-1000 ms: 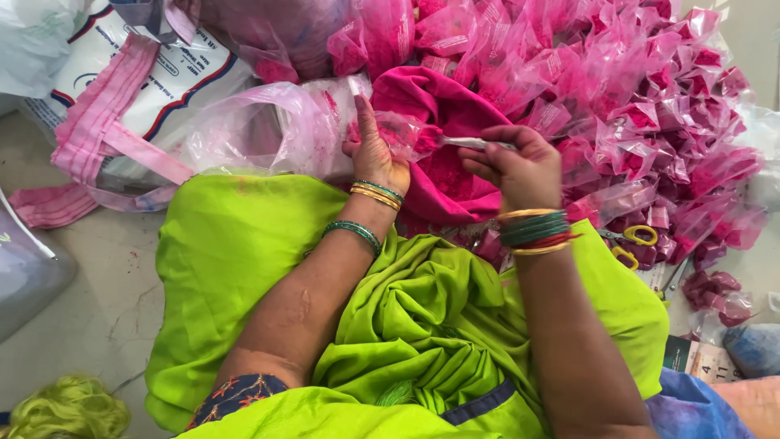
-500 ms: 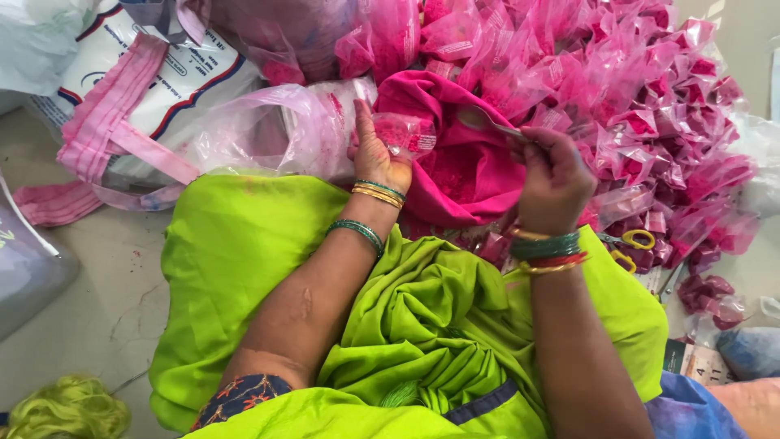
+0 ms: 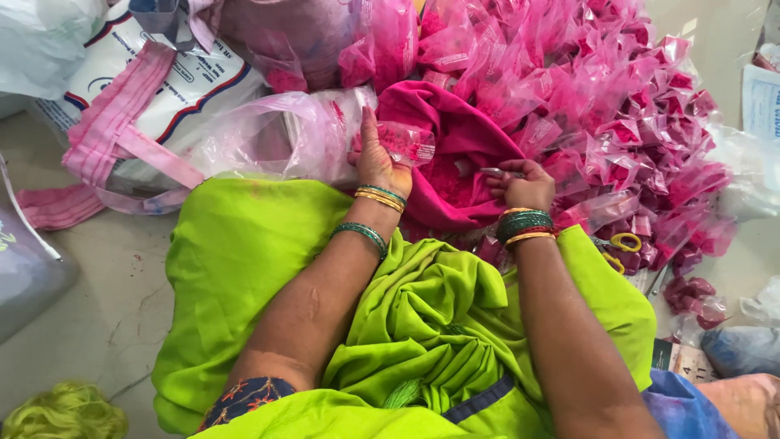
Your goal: The person packages pink powder into small plastic bags using a spoon.
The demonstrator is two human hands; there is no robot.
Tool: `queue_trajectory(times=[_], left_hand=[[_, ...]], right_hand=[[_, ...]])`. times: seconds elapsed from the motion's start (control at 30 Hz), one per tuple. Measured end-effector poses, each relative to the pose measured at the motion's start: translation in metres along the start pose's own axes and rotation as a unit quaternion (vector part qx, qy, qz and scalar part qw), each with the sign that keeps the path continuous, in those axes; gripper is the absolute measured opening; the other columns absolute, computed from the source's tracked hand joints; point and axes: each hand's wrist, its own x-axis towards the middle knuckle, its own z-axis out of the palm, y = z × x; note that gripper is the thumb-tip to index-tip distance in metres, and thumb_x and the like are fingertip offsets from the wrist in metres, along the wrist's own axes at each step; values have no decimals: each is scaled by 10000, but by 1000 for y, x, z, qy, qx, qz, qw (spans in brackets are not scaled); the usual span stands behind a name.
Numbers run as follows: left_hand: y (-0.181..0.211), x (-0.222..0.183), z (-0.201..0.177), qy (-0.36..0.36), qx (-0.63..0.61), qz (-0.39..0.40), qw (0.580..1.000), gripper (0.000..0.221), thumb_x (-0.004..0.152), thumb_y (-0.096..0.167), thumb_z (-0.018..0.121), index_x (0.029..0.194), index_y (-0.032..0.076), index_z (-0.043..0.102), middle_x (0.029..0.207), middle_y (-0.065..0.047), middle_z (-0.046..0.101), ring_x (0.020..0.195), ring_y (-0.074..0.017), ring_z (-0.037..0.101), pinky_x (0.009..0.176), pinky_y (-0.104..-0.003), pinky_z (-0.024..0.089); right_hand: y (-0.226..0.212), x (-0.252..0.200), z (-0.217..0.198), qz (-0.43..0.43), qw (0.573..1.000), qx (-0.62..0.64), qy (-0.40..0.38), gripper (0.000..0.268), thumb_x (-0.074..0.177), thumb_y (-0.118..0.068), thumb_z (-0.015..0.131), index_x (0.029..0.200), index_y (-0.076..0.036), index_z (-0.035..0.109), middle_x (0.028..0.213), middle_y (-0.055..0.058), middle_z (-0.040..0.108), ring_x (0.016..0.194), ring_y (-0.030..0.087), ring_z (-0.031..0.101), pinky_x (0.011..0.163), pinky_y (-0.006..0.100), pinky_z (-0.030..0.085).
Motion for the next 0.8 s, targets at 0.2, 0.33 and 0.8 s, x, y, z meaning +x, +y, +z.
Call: queue_trajectory(times=[0.2, 0.33, 0.8], left_hand=[[-8, 13, -8, -14, 8, 20, 1000, 1341, 629, 409, 910, 1583, 178, -4, 1437, -141, 509, 1148, -331, 629, 912, -608, 589], [-4, 5, -4, -15, 4, 13, 1000, 1346, 637, 396, 908, 1580, 195, -31, 1437, -133, 507, 1161, -324, 624, 923, -603, 587], [-1, 0, -3, -17, 18, -1, 1000, 1421, 656, 389, 895, 1575, 219, -175, 1405, -148, 523, 1120, -321, 637, 901, -595, 598]], right_hand=[[1, -3, -5, 88, 994, 48, -40, 174, 972, 127, 500, 1063, 68, 636, 943, 227, 748, 767, 270, 770, 595, 328, 622], [-11, -14, 1, 162, 983, 57, -63, 187, 970, 122, 478, 1075, 75, 625, 971, 244, 736, 792, 302, 772, 644, 354, 653], [-24, -19, 2, 212, 969, 109, -69, 196, 978, 92, 487, 1103, 65, 636, 1006, 216, 731, 845, 302, 766, 721, 378, 665]])
